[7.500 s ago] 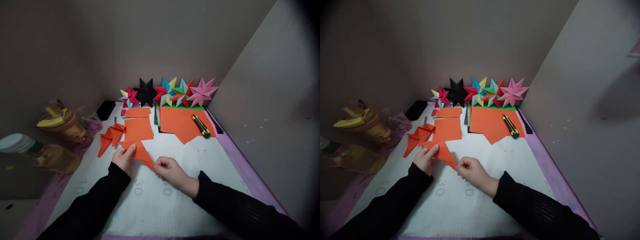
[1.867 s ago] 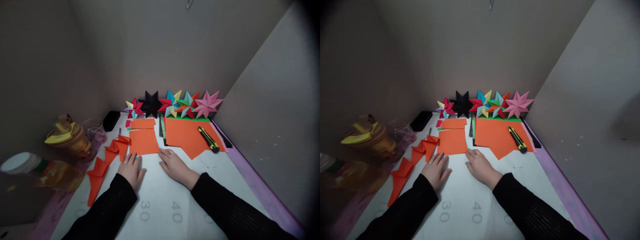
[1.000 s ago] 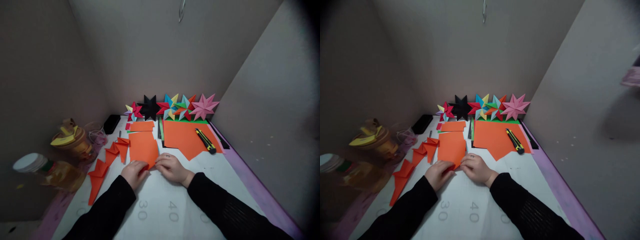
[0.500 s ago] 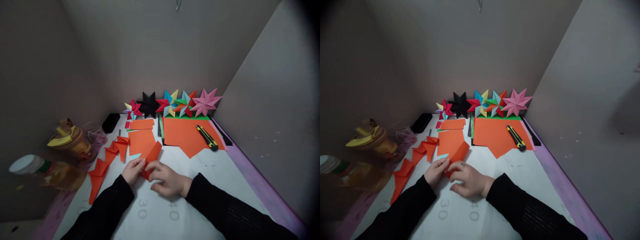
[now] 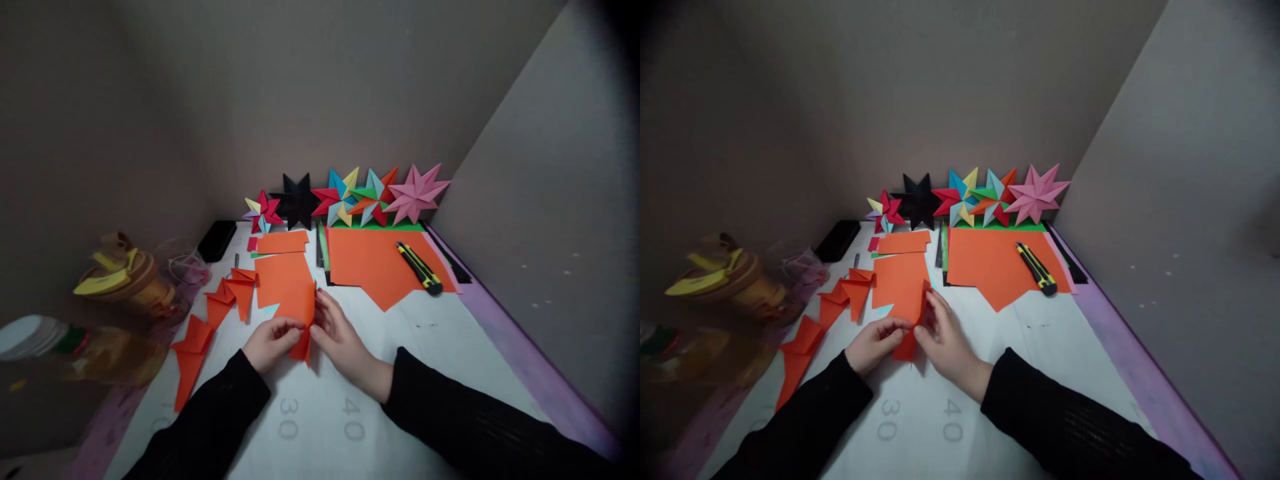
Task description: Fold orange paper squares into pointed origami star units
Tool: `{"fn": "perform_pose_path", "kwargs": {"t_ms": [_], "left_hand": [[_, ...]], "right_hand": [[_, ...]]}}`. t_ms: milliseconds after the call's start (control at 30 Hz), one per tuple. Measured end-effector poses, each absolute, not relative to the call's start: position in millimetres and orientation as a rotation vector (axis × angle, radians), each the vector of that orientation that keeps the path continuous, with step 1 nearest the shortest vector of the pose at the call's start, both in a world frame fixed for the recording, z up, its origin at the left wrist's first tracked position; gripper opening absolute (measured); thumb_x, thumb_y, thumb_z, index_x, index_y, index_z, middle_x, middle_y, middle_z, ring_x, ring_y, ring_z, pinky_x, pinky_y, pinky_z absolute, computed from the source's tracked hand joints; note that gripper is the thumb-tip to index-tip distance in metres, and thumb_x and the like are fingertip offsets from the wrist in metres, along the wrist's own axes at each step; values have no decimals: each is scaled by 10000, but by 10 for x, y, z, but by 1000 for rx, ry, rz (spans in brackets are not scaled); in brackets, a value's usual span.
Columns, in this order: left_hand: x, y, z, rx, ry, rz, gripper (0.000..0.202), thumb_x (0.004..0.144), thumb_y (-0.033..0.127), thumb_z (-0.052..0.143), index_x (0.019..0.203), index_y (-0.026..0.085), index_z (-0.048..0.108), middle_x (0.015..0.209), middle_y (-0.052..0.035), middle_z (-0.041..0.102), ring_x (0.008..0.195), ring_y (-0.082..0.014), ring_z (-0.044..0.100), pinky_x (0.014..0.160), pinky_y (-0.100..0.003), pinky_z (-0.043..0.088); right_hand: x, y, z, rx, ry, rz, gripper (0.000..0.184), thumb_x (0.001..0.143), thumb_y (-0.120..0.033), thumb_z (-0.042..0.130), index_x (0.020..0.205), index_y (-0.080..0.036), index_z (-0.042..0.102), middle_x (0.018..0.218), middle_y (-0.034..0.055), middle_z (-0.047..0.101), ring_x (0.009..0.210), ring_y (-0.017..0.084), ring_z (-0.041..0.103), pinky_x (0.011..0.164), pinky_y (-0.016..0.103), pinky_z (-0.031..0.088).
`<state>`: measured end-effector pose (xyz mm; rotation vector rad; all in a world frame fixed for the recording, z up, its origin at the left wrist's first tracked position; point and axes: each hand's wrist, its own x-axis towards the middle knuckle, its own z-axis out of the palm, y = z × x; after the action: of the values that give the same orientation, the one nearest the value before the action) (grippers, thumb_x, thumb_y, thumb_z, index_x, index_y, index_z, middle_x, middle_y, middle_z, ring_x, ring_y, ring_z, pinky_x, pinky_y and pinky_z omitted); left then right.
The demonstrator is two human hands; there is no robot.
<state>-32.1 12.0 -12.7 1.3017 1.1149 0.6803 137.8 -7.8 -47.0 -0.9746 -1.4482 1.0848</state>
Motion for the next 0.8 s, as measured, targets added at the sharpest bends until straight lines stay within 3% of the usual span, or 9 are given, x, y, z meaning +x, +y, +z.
{"fn": "perform_pose_path", "kwargs": {"t_ms": [100,200,333,400,533,633,700,800], "left_hand": [[-339,133,-168,1304,1090,684,368,681,464,646,848,137,631,699,-17,604,632,-133,492,614,-255,390],[-353,136,-214,1303,1139,727,316,733,460,585,709,146,582,588,23,516,556,-109,425,558,-236,340],[-349,89,-213,1344,1186,805,279,724,406,596,626,152,536,580,34,466,577,-108,411,571,-227,326],[-345,51,-186,1323,1164,903,265,722,393,605,629,153,541,602,31,478,590,-106,421,578,-219,338],[-394,31,-160,1058,1115,1259,291,756,459,543,691,184,476,568,60,427,490,-78,368,495,-199,322],[-477,97,-224,1079,1268,1328,287,730,464,542,762,198,437,575,67,459,478,-75,406,483,-186,330],[-520,140,-295,1145,1314,1257,296,637,377,634,757,199,431,516,83,444,466,-82,430,490,-187,343],[-531,144,-388,1270,1373,1199,352,563,267,654,858,194,475,595,62,527,489,-94,486,512,-205,376]], "right_hand": [[1401,-78,-431,-958,-1366,1123,578,881,-363,474,1396,-268,230,1440,73,308,1326,221,309,1074,430,324],[1475,-72,-365,-1112,-1327,904,621,873,-294,477,1413,-257,173,1459,80,262,1345,232,265,1102,459,267],[1573,-64,-266,-1200,-1565,491,591,801,-132,475,1356,-249,311,1443,77,266,1361,268,207,1117,513,193],[1586,-63,-252,-1196,-1659,429,594,780,-105,467,1342,-241,330,1423,90,290,1345,273,241,1099,515,235],[1577,-50,-315,-1266,-1553,463,641,810,-165,481,1387,-225,208,1413,122,301,1316,250,299,1054,487,327],[1588,-43,-361,-1301,-1539,457,580,825,-212,488,1360,-225,265,1395,119,324,1311,249,304,1040,472,348],[1598,-69,-371,-1315,-1560,445,552,822,-226,491,1342,-215,303,1371,125,349,1299,252,320,1049,472,336],[1601,-168,-384,-1332,-1606,424,541,810,-228,500,1324,-199,332,1358,136,358,1294,258,325,1067,477,308]]}}
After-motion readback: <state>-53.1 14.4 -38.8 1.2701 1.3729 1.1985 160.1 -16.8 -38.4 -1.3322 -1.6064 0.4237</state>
